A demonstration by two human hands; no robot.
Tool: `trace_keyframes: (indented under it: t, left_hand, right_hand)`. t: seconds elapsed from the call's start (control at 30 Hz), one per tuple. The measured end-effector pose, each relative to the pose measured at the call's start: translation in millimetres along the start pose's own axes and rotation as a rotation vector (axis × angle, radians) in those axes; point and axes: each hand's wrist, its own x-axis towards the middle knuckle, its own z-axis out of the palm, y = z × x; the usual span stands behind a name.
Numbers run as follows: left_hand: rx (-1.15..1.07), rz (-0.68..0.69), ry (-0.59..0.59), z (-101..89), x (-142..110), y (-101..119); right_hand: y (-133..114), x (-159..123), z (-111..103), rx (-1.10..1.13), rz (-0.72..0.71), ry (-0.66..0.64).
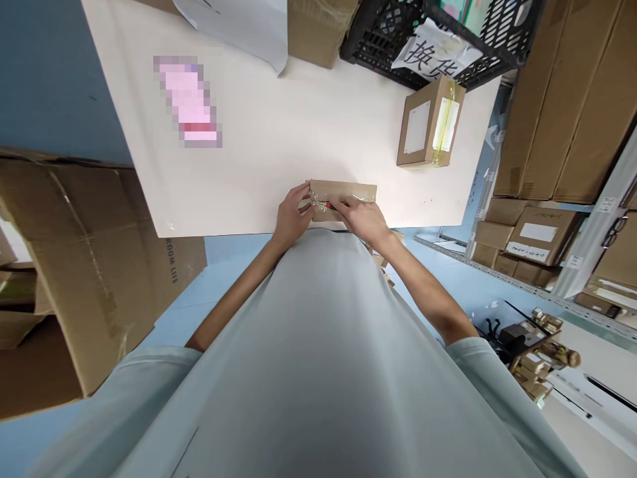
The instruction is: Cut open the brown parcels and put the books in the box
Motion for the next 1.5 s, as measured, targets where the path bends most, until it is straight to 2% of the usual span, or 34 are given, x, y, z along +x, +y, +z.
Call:
trace_keyframes:
  t: [0.43,0.6,0.73,0.9,1.07,1.33,1.5]
  left_hand:
    - [-0.008,0.014,0.007,3.6,1,-10]
    - [-0.013,0.013,0.045,5.1,-1,-6]
    - [-0.004,-0.006,0.099,8.4,-6,2]
    - [0.021,-0.038,0.219,19.1,-11,6]
    - [0.076,-0.079,0.295,26.6,-13,6]
    - [0.15,-0.119,0.309,22.7,-13,6]
    - [0.192,-0.136,0.324,22.9,-13,7]
  right_hand:
    - [1,3,-24,-0.186,-0.106,-0.081]
    - [10,5,-24,-0.2,-0.103,-0.092]
    - [36,-1,-16,-0.208,-0.053,-0.105]
    - [92,-33,-1,-0.201,0.03,-0.152]
    - [134,-53,20,-0.157,0.059,-0.112]
    - [169,-35,62,-0.047,-0.066,-0.025]
    - [168,-40,66,0.003,-0.094,0.028]
